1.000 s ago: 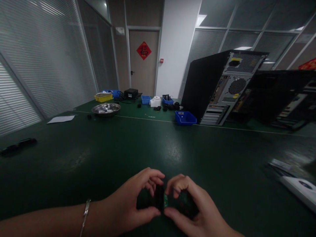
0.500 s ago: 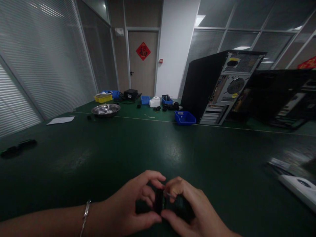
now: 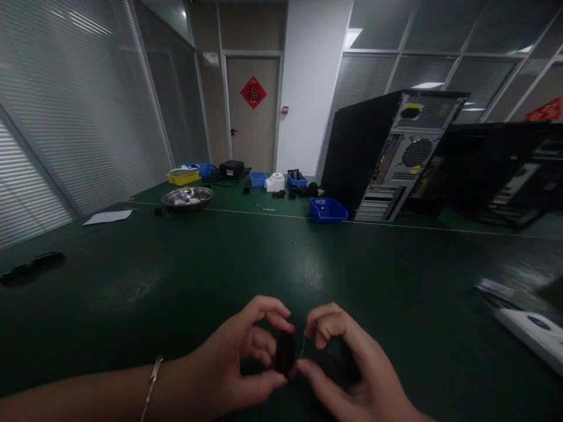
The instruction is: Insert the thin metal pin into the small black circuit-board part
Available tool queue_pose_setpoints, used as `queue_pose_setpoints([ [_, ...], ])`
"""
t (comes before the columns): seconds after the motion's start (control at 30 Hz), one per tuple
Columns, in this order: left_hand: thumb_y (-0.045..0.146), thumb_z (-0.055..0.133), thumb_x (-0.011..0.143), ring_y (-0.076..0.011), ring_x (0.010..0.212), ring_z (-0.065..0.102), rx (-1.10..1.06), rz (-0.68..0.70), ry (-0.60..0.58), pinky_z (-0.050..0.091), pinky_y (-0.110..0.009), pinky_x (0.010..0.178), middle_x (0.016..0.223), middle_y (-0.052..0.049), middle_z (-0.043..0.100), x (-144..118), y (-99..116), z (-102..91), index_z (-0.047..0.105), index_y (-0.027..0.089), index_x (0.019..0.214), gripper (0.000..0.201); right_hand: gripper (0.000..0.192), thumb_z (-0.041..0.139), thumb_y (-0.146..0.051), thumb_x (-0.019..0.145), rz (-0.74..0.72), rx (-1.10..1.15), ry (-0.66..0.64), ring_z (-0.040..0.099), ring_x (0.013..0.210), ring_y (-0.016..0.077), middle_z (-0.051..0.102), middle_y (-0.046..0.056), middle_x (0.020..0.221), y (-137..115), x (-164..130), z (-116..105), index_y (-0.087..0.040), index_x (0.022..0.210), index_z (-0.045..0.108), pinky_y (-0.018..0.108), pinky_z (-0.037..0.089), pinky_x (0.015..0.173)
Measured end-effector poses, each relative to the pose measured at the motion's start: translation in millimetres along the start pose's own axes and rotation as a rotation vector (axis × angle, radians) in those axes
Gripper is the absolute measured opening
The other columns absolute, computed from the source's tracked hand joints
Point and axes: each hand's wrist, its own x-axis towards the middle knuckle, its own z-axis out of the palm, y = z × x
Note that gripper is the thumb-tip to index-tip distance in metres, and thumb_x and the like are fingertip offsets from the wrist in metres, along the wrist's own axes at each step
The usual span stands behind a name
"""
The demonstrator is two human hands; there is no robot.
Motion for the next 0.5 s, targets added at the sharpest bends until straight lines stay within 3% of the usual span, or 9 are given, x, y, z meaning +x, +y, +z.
queue_pose_setpoints([
  [0.13,0.006,0.059,0.077,-0.0135,0.087,0.063,-0.051,0.0,0.003,0.051,-0.03,0.079,0.116,-0.007,0.049,0.9,-0.7,-0.1,0.032,0.028,0.119,0.055,0.022,0.057,-0.008,0.076,0.031,0.021,-0.023,0.057,0.075,0.015,0.055,0.003,0.084,1.6,2.4,1.0,-0.022,0.085,0.043,0.024,0.047,0.065],
  [0.5,0.013,0.066,0.076,-0.0147,0.092,0.059,0.107,0.026,0.013,0.052,-0.031,0.082,0.114,-0.005,0.05,-4.1,-4.7,-1.3,0.036,0.029,0.122,0.058,0.024,0.06,-0.011,0.075,-0.022,-0.104,-0.15,0.06,0.075,0.0146,0.061,0.002,0.085,3.2,0.6,3.0,-0.023,0.089,0.045,0.022,0.047,0.063],
])
